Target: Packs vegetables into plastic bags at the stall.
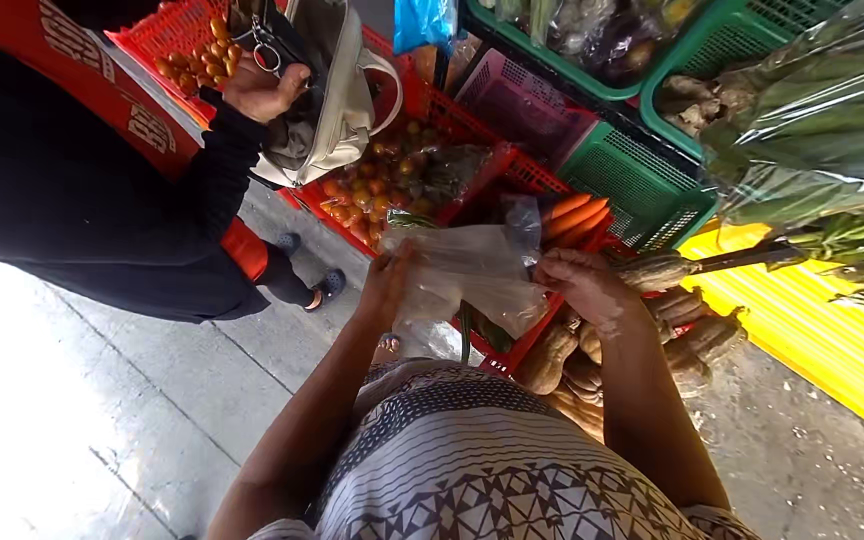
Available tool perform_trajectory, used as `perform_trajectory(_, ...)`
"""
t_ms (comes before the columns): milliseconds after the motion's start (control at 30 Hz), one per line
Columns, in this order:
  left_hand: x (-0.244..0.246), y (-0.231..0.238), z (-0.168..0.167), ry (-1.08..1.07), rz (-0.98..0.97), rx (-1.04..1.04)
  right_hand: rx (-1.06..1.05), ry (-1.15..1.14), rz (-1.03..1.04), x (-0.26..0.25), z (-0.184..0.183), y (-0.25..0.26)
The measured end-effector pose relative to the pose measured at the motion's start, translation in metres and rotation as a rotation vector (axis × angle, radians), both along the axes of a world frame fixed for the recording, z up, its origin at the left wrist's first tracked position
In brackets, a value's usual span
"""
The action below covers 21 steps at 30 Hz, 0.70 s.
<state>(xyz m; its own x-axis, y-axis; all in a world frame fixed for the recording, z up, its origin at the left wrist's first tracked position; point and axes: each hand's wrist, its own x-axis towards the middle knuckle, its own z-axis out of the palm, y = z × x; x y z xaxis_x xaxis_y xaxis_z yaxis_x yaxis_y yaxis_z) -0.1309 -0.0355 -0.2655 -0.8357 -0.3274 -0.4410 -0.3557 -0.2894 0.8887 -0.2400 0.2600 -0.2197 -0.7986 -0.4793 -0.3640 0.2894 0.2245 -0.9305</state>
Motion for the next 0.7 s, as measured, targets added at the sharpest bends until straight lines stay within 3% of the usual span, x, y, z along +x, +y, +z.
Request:
perform_trajectory(100, 0.005, -0.004, -0.011, -0.051, 0.109, 0.151, -0.083, -0.221, 0.061, 0.002, -0.018, -0.008)
perform_trajectory(267, 0.01, -0.008, -0.02, -0.035, 0.167, 0.224, -0.019, -0.352, 0.089, 0.02, -0.041, -0.027)
perform_trajectory(567, 0.018, -0.017, -0.028, 0.098, 0.191, 0.26, -0.008, -0.062, 0.08, 0.009, -0.029, -0.019)
perform_trajectory(700, 0.021, -0.017, -0.025, 0.1, 0.209, 0.283, 0.006, -0.055, 0.048, 0.007, -0.027, -0.018)
